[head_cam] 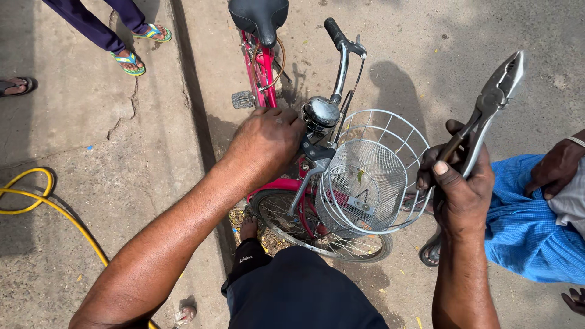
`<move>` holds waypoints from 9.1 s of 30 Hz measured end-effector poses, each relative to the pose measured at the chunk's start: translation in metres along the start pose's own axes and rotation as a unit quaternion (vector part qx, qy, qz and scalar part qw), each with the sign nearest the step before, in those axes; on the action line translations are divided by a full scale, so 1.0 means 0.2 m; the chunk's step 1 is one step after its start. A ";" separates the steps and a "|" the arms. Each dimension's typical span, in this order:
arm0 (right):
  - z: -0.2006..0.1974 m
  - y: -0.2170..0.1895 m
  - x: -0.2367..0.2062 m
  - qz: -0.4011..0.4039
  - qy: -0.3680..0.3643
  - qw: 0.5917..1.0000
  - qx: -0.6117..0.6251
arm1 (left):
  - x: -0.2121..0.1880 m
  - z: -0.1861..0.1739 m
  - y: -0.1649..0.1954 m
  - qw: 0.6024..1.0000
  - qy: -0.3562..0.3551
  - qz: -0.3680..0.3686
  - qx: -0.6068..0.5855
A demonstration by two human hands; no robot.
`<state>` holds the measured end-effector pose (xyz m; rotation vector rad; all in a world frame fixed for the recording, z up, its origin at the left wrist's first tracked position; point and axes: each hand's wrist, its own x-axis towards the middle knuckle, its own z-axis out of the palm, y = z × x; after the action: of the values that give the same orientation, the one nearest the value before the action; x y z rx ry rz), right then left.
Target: The person uses pliers to loosen and remove the chrome bell from the handlebar of a pink bicycle, working at the bell mount near the front basket. They grip the bell base with the pliers, twist it free, and hold the removed bell dome in one hand while continuing to work on the mount with the pliers.
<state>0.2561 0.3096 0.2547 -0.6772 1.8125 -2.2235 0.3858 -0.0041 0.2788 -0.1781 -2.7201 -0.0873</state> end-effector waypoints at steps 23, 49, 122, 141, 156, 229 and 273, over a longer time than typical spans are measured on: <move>0.18 -0.10 0.41 0.032 -0.041 0.998 0.024 | 0.12 -0.01 0.06 0.978 -0.102 -0.143 -0.112; -0.09 0.10 0.28 -0.005 -0.087 0.965 -0.249 | 0.11 0.03 0.08 0.968 -0.144 -0.158 -0.131; -0.60 0.76 -0.33 0.018 0.171 0.975 -0.137 | 0.26 0.22 0.63 0.981 0.074 -0.179 -0.024; -0.47 0.50 -0.40 0.200 0.114 0.972 0.045 | 0.26 0.17 0.47 0.969 -0.106 -0.222 -0.037; -0.20 0.47 -0.35 0.320 -0.123 0.937 -0.070 | 0.24 0.16 0.44 0.970 -0.108 -0.215 -0.037; -0.60 1.04 0.19 0.426 -0.379 0.693 -0.442 | 0.16 0.16 0.47 0.983 -0.048 -0.177 0.000; -0.16 0.68 -0.10 0.072 -0.299 0.583 -0.752 | 0.03 0.05 0.05 0.971 -0.083 -0.221 -0.030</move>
<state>0.2408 0.3153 0.1139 -1.1299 2.6535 0.2855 0.3774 0.0080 0.2729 0.4265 -2.8742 -0.2931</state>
